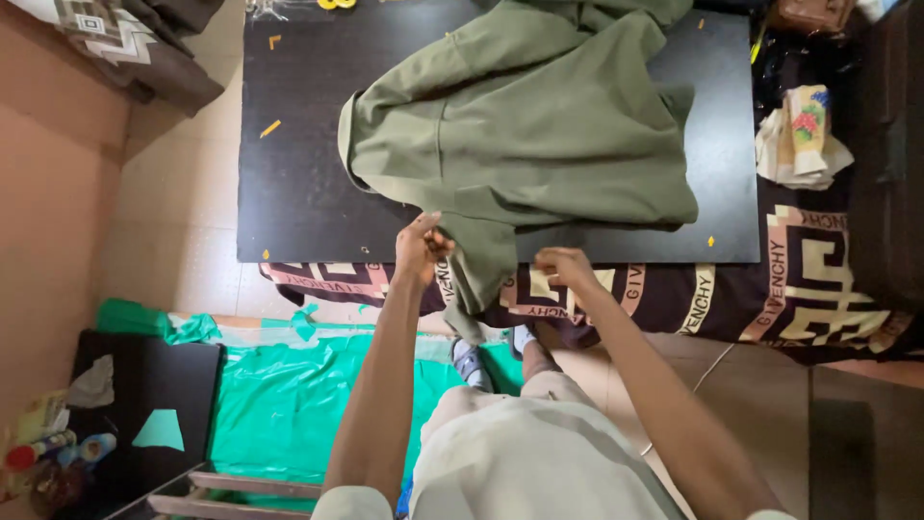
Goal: Folding several items of clothing and packing them into an open suitcase.
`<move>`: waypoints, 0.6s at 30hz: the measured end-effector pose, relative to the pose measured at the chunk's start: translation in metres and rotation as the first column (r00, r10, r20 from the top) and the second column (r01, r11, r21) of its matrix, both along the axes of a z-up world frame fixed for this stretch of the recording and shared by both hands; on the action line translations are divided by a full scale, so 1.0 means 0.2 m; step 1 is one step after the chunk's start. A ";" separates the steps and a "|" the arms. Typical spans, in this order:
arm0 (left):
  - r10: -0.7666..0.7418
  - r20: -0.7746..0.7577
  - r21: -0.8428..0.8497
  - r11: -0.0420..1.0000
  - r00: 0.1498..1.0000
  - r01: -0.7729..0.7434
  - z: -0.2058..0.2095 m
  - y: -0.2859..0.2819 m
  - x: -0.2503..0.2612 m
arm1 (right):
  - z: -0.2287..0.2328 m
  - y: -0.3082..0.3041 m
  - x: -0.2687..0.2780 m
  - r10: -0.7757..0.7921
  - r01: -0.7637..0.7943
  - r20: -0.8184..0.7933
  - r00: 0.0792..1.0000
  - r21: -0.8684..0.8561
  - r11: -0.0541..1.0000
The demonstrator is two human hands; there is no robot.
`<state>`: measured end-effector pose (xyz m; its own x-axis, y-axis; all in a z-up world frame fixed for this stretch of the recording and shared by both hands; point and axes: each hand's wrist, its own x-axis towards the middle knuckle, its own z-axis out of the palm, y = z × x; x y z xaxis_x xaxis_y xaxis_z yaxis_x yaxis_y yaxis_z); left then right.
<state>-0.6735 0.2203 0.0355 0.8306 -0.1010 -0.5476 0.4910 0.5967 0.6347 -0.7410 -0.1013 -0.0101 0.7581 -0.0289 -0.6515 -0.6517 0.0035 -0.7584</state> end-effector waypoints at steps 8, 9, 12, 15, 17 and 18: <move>0.207 0.116 0.203 0.953 0.971 -0.227 -0.40 0.11 -0.12 | -0.13 0.38 0.02 -0.112 0.132 -0.093 0.989 0.250 0.959; 0.254 -0.007 0.054 0.966 0.967 -0.253 -0.43 0.12 -0.11 | -0.17 0.40 0.01 -0.073 0.076 -0.021 0.997 0.285 0.955; 0.210 -0.115 -0.204 0.952 0.971 -0.230 0.00 0.05 -0.14 | -0.05 0.39 -0.05 0.213 -0.126 -0.137 0.967 0.471 0.873; 0.201 -0.245 -0.222 0.941 0.948 -0.257 -0.19 0.08 -0.09 | -0.60 0.19 -0.07 0.074 -0.072 -0.004 0.997 0.176 0.982; 0.181 -0.209 -0.195 0.955 0.961 -0.222 -0.27 0.13 -0.09 | -0.57 0.00 0.01 -0.194 0.224 -0.126 0.973 0.294 0.929; 0.160 -0.176 -0.165 0.968 0.971 -0.189 -0.31 0.14 -0.10 | -0.56 -0.09 0.04 -0.425 0.503 -0.276 0.862 0.364 0.784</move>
